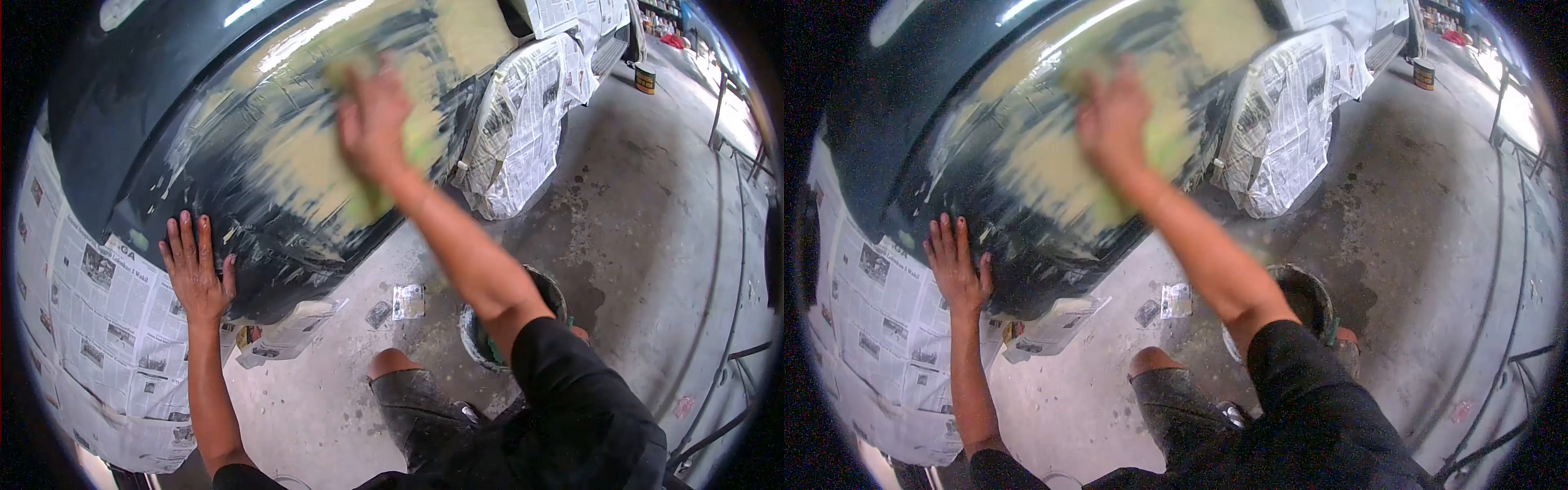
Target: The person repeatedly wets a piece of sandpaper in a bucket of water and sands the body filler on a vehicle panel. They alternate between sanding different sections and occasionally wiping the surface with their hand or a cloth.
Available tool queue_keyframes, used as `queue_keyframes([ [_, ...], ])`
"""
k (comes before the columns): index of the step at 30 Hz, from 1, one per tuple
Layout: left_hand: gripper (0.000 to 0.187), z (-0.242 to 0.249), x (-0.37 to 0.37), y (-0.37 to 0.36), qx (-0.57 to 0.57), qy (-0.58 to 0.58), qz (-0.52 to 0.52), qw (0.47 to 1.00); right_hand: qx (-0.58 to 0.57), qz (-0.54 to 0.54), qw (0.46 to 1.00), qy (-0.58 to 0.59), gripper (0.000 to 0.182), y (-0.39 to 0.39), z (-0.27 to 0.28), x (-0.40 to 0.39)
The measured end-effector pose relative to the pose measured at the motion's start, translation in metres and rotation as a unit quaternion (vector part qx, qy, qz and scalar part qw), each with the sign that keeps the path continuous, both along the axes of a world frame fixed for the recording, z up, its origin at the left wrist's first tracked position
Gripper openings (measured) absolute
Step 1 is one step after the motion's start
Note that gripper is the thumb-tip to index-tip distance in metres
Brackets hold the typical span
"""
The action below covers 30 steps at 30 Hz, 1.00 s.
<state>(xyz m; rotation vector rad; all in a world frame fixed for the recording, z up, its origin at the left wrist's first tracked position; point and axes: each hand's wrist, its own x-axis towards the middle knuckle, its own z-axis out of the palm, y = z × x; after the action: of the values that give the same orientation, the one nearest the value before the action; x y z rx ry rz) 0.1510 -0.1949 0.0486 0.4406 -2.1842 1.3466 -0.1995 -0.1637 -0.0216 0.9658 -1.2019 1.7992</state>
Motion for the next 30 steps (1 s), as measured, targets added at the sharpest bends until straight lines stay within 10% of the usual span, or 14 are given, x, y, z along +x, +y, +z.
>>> queue_keyframes([
  [4, 0.066, 0.0, -0.001, -0.003, -0.012, 0.005, -0.03, 0.999, 0.073, 0.013, 0.99, 0.118, 0.045, 0.009, -0.015, 0.058],
  [10, 0.059, -0.001, -0.003, -0.006, -0.03, 0.008, -0.061, 0.998, -0.038, -0.127, 0.99, -0.056, 0.04, 0.001, -0.002, -0.132],
  [16, 0.057, 0.0, 0.0, -0.007, -0.034, -0.002, -0.059, 0.998, 0.066, -0.023, 0.996, 0.057, 0.048, 0.003, -0.014, 0.023],
  [22, 0.054, -0.001, 0.001, -0.012, -0.046, 0.005, -0.073, 0.996, -0.003, -0.089, 0.992, -0.087, 0.046, 0.001, -0.007, -0.125],
  [30, 0.054, -0.001, 0.0, -0.009, -0.049, -0.001, -0.069, 0.996, 0.076, 0.004, 0.993, 0.087, 0.047, 0.007, -0.024, -0.001],
])
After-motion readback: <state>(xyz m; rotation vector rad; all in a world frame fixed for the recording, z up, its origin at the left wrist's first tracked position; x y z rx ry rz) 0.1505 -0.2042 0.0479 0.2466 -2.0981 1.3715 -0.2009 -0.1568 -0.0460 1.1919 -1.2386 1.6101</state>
